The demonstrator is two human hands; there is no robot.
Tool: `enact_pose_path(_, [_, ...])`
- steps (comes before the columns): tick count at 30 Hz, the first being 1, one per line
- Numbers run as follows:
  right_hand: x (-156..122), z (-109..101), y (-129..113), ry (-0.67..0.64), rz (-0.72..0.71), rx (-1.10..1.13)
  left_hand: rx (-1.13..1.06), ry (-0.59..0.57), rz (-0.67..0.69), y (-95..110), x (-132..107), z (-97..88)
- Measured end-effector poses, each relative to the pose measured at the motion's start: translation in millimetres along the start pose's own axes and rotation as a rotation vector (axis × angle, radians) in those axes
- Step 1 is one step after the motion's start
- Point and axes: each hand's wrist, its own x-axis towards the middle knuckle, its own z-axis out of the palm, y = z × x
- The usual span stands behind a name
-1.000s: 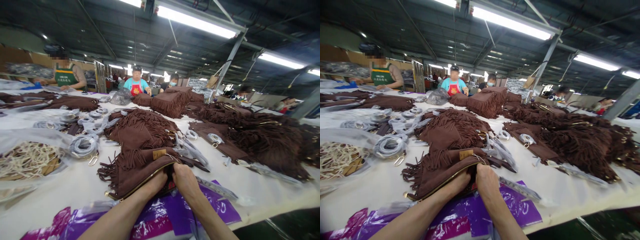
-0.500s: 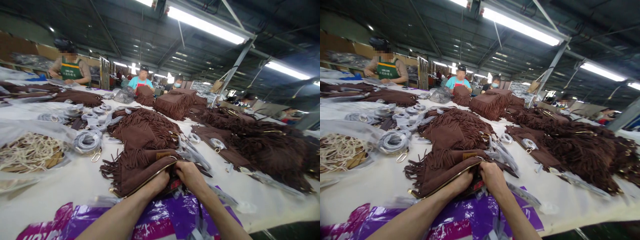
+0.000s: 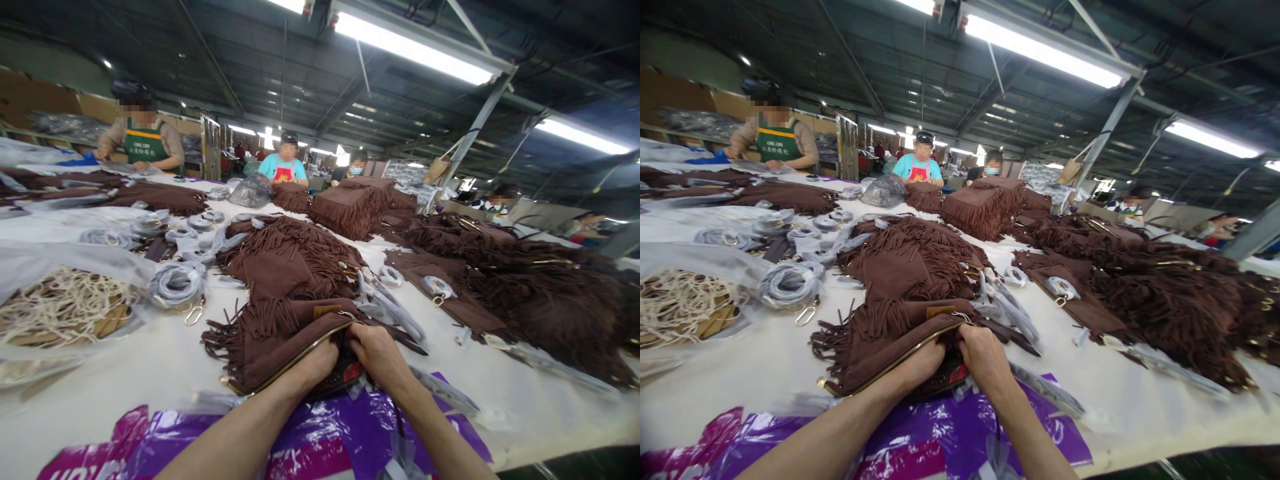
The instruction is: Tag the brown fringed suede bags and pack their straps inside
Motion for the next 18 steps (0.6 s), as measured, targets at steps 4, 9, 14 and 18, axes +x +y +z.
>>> enact_pose_path(4, [-1,0,1,-0.005,-0.031,0.067,0.123,0.018,-0.008,5,0,0.4])
enact_pose_path(9, [12,-28,-3,-0.003,-0.128,0.211,0.230,-0.151,0.042,35,-3,-15.3])
enact_pose_path(14, [29,-38,-2,0.057,-0.130,0.371,0.365,-0.295,0.095,85,-12,-42.9])
enact_pose_path(18, [24,-25,-2,0.167,-0.098,0.508,0.183,-0.237,0.159,102,-15,-50.0])
